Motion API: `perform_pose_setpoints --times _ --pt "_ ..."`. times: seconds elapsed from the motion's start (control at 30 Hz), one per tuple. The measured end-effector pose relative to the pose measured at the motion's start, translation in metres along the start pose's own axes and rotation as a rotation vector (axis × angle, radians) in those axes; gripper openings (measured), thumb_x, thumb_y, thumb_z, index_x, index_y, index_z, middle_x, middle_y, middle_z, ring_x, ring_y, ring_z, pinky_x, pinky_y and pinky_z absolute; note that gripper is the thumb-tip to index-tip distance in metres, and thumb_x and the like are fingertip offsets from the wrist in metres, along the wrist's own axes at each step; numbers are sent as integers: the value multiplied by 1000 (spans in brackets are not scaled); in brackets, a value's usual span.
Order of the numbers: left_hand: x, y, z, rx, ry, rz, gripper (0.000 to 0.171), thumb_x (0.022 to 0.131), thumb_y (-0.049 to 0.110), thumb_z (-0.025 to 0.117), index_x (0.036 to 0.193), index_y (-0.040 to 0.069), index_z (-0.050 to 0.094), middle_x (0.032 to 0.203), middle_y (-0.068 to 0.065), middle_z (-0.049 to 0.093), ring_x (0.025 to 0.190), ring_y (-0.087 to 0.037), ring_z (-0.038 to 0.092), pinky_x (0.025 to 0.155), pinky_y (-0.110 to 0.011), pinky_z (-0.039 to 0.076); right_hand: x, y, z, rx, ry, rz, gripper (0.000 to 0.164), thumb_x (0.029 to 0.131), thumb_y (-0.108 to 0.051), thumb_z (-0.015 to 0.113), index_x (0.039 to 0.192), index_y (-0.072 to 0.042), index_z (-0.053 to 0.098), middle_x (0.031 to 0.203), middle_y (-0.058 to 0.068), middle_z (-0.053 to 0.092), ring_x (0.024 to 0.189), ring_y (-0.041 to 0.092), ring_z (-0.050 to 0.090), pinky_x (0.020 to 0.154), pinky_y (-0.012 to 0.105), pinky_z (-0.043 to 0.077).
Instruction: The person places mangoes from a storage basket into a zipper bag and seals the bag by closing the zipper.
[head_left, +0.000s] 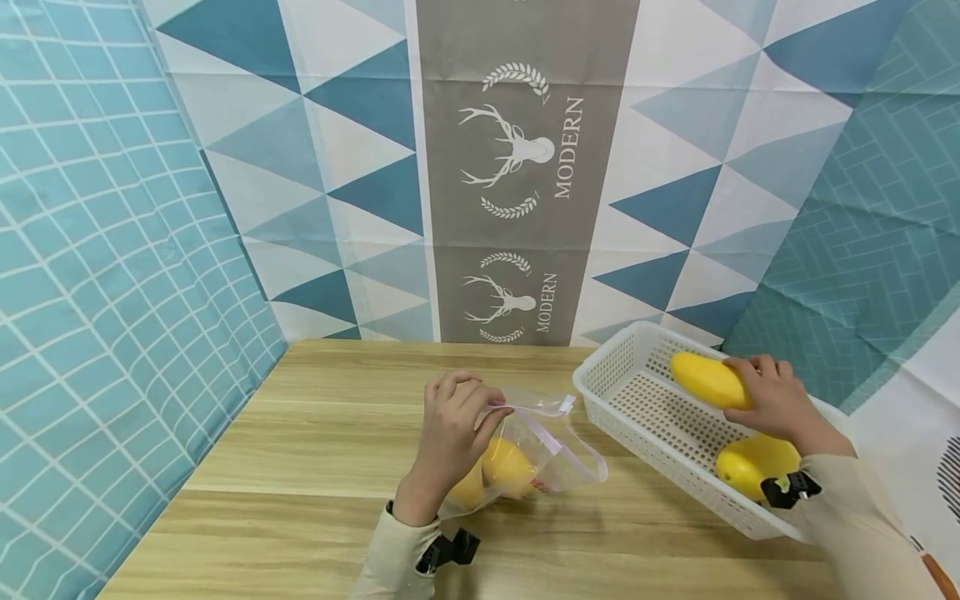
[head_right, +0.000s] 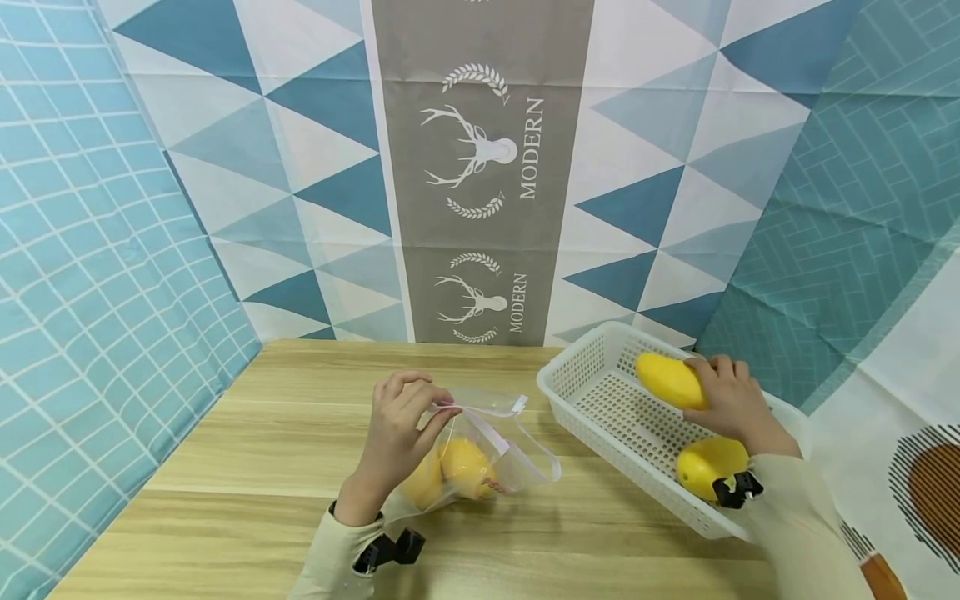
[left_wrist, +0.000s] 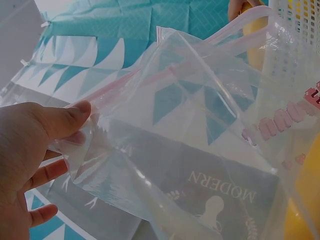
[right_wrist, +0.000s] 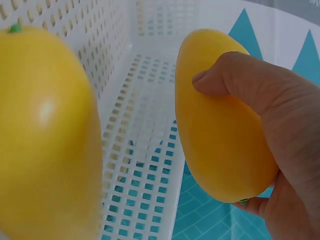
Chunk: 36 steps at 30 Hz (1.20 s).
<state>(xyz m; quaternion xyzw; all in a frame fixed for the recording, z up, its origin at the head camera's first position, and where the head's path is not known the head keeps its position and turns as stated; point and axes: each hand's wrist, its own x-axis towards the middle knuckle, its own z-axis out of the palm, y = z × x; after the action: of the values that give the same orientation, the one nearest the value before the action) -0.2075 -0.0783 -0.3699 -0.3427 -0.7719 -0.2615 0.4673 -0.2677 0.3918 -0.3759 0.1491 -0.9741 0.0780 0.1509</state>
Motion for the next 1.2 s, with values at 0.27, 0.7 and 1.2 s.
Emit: perform_pose_setpoints --times 0.27,0.7,1.2 --pt "-1 -2 2 8 6 6 18 78 15 82 86 10 67 84 -1 68 100 -28 58 89 -52 37 -3 -13 -7 15 5 -1 78 76 -20 82 137 5 39 122 35 37 102 52 33 78 64 33" --pt "0 -1 1 5 11 8 19 78 15 83 86 10 67 85 -1 68 100 -28 58 88 -52 37 -6 -33 -16 16 105 -98 80 71 -14 86 136 0 41 121 32 39 100 49 35 77 60 32" --pt "0 -2 1 6 11 4 19 78 15 83 85 10 67 84 0 68 100 -28 58 88 -51 37 -3 -60 -29 4 184 -241 78 68 -14 85 134 -1 45 119 31 42 98 49 38 75 58 32"
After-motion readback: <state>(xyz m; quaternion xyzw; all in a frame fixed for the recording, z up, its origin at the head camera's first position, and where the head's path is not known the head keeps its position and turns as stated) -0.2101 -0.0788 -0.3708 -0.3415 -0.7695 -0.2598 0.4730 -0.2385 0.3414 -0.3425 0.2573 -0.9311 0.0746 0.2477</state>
